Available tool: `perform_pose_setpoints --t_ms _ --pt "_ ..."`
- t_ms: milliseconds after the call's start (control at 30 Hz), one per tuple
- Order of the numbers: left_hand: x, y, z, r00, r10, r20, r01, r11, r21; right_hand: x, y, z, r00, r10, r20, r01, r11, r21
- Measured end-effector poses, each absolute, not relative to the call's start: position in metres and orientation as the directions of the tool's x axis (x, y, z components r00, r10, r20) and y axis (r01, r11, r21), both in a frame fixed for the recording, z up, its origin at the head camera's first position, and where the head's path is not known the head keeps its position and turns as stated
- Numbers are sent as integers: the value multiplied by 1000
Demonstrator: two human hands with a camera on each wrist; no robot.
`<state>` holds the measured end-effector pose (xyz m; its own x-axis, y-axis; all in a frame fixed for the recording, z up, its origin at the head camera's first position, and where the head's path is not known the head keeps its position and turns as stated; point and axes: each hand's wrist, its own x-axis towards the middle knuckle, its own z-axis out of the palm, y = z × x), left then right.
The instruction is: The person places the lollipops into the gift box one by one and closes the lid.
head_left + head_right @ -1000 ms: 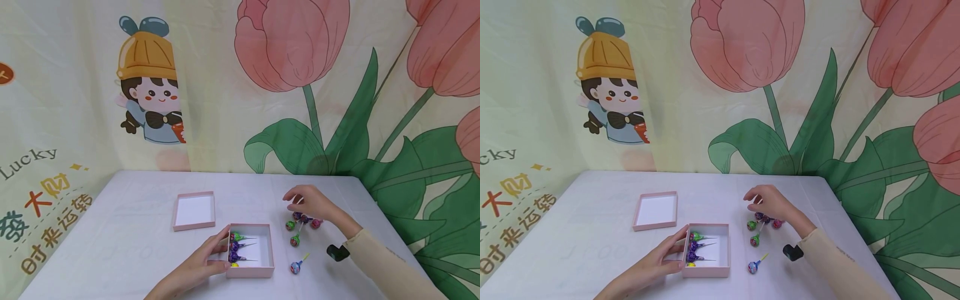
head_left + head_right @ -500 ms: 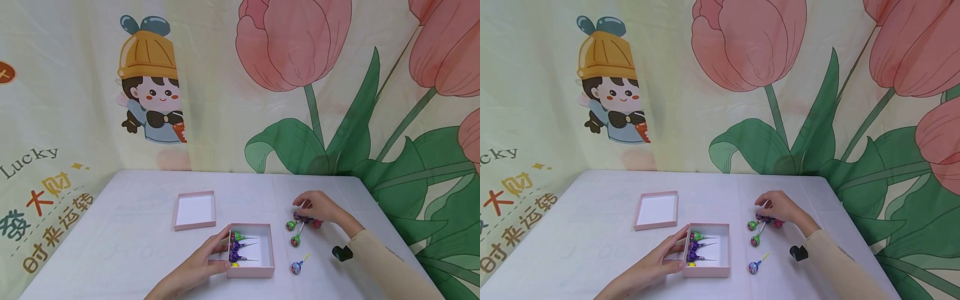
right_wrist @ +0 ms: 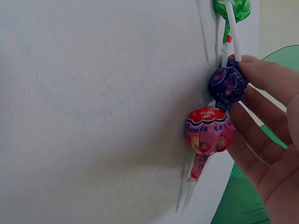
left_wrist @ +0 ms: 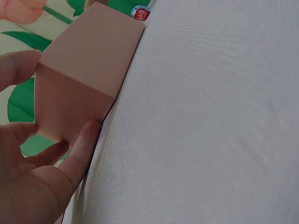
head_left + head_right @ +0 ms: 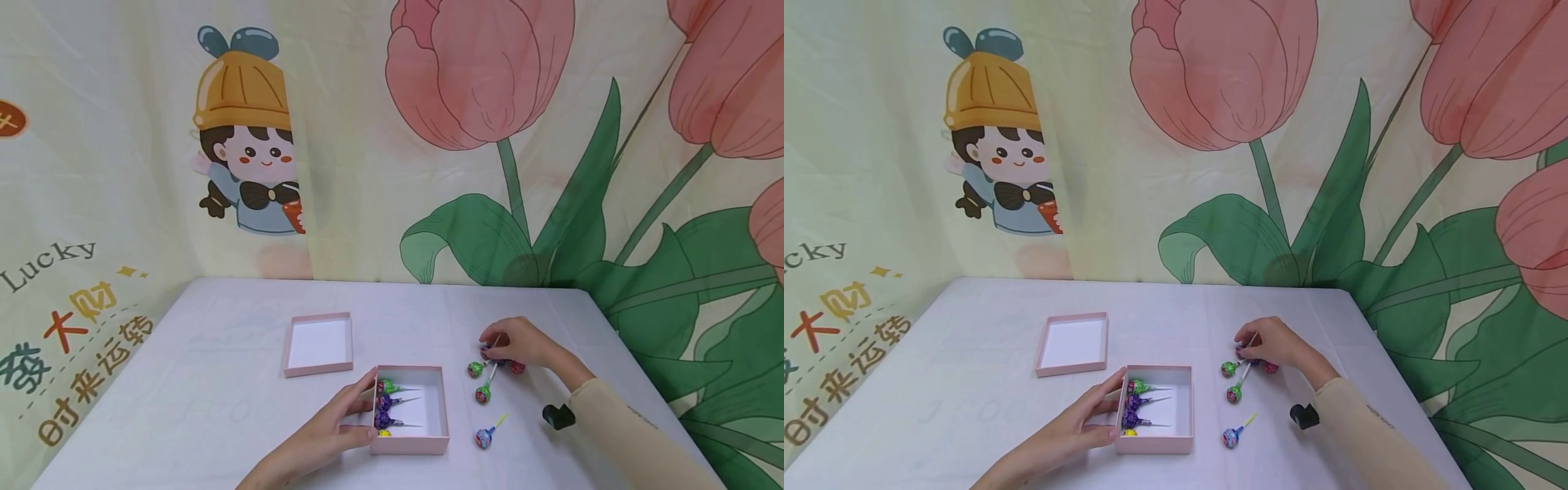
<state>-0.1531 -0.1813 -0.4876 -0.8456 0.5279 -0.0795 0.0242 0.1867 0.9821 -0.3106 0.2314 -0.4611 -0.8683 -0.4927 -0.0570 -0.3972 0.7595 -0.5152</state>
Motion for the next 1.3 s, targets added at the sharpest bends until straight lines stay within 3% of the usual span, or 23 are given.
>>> perform_pose_setpoints --t_ms 767,1300 --pt "-152 -181 -489 -847 527 -68 27 171 985 -308 228 -457 -873 -472 -123 -374 810 -451" --pt "-152 -181 -488 -849 523 -77 28 189 982 -305 226 -454 -873 -482 -73 -404 799 -445"
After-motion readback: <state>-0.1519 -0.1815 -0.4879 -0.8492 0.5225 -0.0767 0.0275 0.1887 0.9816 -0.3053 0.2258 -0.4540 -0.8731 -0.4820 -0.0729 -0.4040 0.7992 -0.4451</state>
